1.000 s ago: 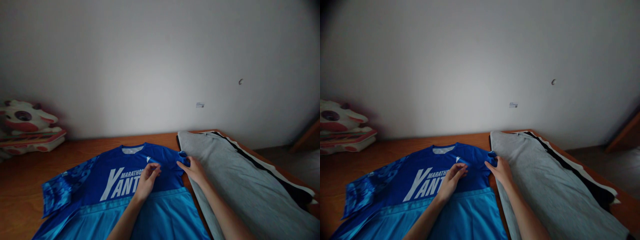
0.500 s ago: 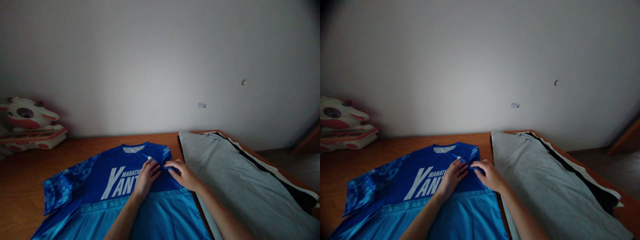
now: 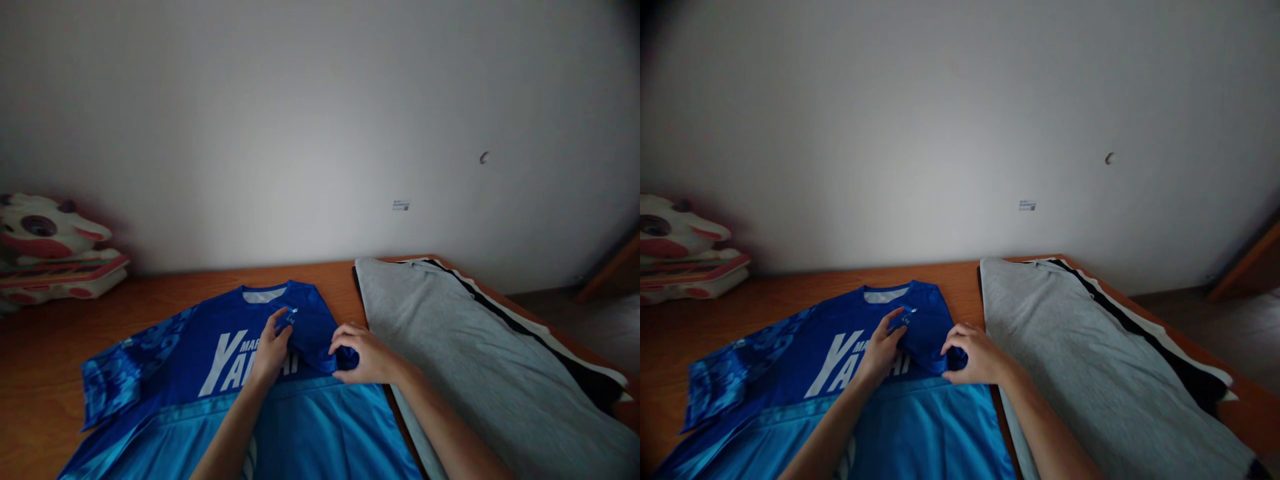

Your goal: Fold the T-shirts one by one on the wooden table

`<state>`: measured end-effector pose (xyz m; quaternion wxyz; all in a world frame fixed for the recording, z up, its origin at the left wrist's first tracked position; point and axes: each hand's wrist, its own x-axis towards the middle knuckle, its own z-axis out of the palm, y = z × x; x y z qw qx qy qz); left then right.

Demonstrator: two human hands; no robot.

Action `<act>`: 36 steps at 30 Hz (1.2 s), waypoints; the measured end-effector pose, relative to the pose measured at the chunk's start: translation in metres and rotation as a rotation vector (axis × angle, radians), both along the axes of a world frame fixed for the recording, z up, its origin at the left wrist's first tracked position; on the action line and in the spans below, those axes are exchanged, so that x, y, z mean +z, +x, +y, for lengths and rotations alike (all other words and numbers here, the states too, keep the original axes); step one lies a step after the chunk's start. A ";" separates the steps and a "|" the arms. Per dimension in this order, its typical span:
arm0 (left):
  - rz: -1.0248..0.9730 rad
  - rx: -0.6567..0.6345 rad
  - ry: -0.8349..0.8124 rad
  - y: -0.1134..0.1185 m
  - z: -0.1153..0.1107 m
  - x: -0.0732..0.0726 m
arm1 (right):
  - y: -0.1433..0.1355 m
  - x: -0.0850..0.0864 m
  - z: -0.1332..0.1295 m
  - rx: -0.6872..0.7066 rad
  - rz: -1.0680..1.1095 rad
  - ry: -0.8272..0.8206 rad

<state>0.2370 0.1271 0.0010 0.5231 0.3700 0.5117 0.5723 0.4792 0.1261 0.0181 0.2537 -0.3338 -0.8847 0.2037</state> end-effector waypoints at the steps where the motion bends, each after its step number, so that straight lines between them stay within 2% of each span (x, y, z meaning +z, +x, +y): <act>1: 0.038 -0.003 0.010 -0.004 0.001 -0.001 | -0.001 0.000 -0.001 0.001 0.007 -0.004; 8: 0.196 0.060 0.007 -0.024 0.010 -0.002 | -0.001 0.004 -0.001 0.038 0.165 -0.164; 11: 0.359 0.131 0.066 -0.027 0.005 0.007 | -0.001 0.004 0.001 0.005 0.202 -0.180; 13: 0.464 0.118 0.146 -0.023 -0.005 0.017 | 0.002 0.003 0.002 -0.017 0.178 -0.152; 15: 0.637 -0.042 0.279 -0.013 -0.019 0.028 | 0.005 0.002 0.004 -0.030 0.149 -0.131; 18: 1.036 -0.379 0.494 0.007 -0.038 0.037 | 0.011 0.000 0.004 -0.042 0.103 -0.113; 20: 1.260 -0.478 0.546 0.017 -0.045 0.036 | 0.013 -0.002 0.004 -0.053 0.055 -0.098; 22: 1.385 -0.506 0.541 0.022 -0.047 0.032 | 0.014 -0.004 0.004 -0.069 0.021 -0.076; 26: 1.387 -0.501 0.564 0.023 -0.045 0.027 | 0.012 -0.005 0.006 -0.106 0.022 -0.076; 30: 1.283 -0.457 0.636 0.023 -0.050 0.037 | 0.012 -0.002 0.007 -0.152 0.024 -0.124; 33: 1.204 -0.442 0.630 0.024 -0.052 0.043 | 0.014 0.001 0.006 -0.150 0.001 -0.147; 36: 1.206 -0.378 0.600 0.020 -0.046 0.036 | 0.014 -0.001 0.007 -0.167 0.000 -0.159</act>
